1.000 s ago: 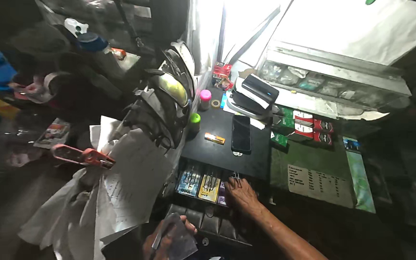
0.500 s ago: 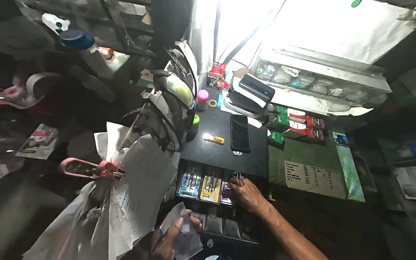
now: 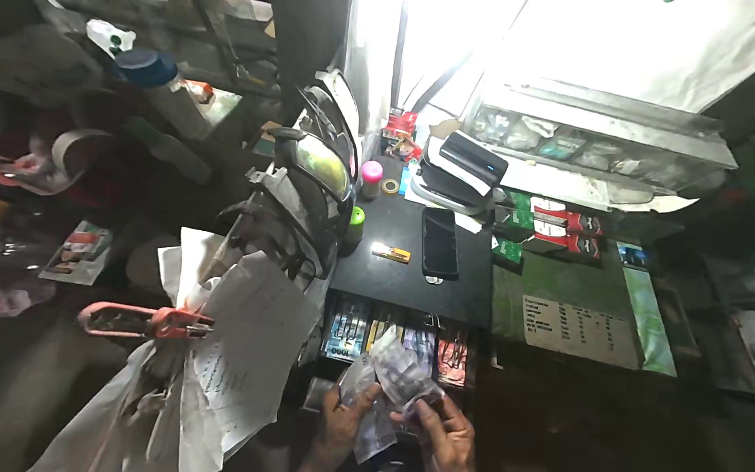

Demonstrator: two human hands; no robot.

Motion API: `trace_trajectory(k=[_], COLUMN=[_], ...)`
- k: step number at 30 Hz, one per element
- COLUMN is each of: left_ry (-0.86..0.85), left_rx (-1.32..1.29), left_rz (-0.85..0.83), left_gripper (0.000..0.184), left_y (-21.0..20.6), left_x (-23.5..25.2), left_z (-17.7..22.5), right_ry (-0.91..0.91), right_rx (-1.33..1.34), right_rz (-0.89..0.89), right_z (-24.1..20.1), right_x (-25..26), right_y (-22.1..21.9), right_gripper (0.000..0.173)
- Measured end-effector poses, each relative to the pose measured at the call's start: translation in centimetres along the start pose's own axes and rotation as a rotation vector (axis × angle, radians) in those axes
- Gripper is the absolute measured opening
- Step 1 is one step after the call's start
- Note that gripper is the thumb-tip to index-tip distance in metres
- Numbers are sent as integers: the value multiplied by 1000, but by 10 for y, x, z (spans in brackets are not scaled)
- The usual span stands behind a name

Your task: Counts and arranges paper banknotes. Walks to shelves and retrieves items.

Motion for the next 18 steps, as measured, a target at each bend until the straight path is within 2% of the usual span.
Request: trace_trajectory(k=[2,6,9,10,12,13,15,18], left_ry=[-47,-107,-86,-69,-69,-72,-56,39], left_rx=[-6,3,115,155,190,180,142,101], left_rz=[31,44,-16,-45,-95,-116,-107,7], left_gripper=[35,36,32,31,32,32,32,23], left_y=[1,6,7,5,0,-2,-2,8], left_x=[-1,-1,0,-1,-2,-2,-4,-10], left_z=[3,2,-1,-4,-7,-8,-8,-6], right_ry=[-56,-87,-119,-117,-95,-62,36,123], right_rx=[-12,-171,-243,-279,-353,-379,-409,-371], right_rz=[-61,-209,-343,-323,-209,-169,-153,-156], right_z=[10,0,-5,-7,-12,-13,-15,-22], right_x=[-6,-9,6,12,22,25,28,28], right_y=[1,4,7,7,1,-3,-8,-12], right_gripper=[23,30,67,61,36,30,24,26])
Point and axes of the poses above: each hand's wrist, its own x-axis towards the middle knuckle, its own y-axis out of the back of the hand, z = x × y, the point moved 9 cm from there along x, towards the middle knuckle, and after that the axes turned 11 degrees about x, right-handed, at the moved point
